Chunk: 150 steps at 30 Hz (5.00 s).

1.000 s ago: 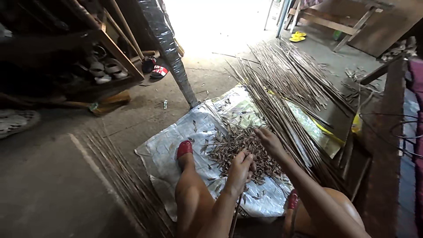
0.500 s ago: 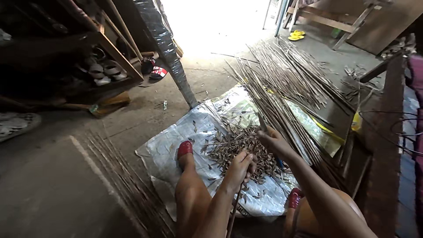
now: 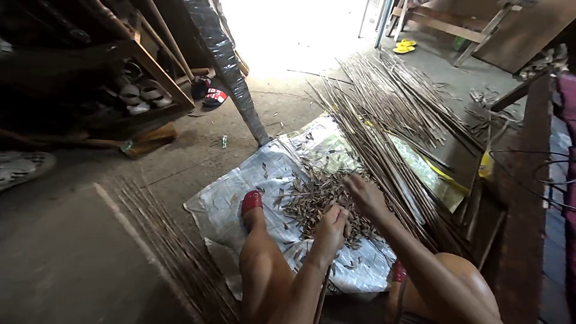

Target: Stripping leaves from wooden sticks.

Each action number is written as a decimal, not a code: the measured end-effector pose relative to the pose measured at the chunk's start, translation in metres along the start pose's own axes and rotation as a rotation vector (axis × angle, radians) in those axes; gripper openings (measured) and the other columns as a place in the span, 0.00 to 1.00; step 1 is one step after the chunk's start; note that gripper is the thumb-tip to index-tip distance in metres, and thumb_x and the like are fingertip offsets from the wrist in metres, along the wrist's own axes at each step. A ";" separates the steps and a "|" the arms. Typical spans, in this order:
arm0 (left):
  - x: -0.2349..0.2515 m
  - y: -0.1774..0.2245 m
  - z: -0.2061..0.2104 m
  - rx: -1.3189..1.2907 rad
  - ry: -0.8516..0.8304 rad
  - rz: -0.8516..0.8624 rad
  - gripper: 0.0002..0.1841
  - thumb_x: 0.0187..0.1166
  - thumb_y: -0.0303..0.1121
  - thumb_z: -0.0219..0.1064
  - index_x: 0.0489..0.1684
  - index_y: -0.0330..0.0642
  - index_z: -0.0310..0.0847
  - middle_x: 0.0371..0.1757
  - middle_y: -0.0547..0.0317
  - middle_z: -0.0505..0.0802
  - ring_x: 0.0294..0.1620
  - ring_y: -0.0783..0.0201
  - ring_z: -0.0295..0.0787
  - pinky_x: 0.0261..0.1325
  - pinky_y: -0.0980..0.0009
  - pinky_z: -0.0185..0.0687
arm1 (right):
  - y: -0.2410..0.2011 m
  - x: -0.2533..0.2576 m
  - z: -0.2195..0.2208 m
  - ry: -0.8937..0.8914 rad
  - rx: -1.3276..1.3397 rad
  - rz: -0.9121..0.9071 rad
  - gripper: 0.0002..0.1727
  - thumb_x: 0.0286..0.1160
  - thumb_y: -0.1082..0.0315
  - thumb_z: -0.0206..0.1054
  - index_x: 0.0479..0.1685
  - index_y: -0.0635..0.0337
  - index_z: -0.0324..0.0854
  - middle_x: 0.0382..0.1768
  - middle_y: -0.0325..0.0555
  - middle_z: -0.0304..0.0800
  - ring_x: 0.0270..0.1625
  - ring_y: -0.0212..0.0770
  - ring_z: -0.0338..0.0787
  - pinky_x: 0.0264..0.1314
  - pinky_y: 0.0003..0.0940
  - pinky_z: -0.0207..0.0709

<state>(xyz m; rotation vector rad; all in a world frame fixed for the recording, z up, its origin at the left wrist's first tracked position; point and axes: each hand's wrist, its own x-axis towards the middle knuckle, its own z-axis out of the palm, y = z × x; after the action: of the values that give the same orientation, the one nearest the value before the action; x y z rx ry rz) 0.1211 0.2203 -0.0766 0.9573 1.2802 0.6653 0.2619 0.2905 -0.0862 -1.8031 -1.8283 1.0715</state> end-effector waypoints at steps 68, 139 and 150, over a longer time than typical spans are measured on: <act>0.000 -0.001 0.006 0.145 0.070 0.023 0.12 0.95 0.32 0.45 0.56 0.34 0.73 0.24 0.65 0.76 0.14 0.75 0.63 0.17 0.78 0.59 | -0.002 0.004 0.013 -0.027 -0.058 -0.063 0.31 0.92 0.42 0.41 0.45 0.58 0.81 0.27 0.48 0.81 0.36 0.51 0.84 0.43 0.55 0.73; 0.002 0.006 -0.016 -0.142 0.152 0.036 0.11 0.94 0.29 0.50 0.54 0.30 0.74 0.27 0.59 0.82 0.19 0.69 0.83 0.25 0.73 0.87 | 0.009 -0.006 0.002 -0.413 0.920 0.095 0.11 0.80 0.74 0.64 0.27 0.56 0.74 0.11 0.29 0.70 0.11 0.22 0.66 0.16 0.16 0.62; 0.011 0.006 -0.014 0.253 0.341 0.127 0.13 0.92 0.34 0.55 0.60 0.33 0.78 0.32 0.58 0.81 0.19 0.71 0.73 0.24 0.74 0.73 | -0.001 -0.020 0.017 -0.356 0.842 0.005 0.24 0.95 0.52 0.33 0.45 0.57 0.71 0.23 0.30 0.72 0.17 0.21 0.65 0.19 0.15 0.60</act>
<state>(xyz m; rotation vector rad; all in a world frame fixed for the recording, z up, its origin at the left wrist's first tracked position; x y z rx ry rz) 0.1107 0.2358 -0.0771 1.1740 1.6428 0.8025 0.2511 0.2673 -0.0914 -1.1537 -1.2043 1.8852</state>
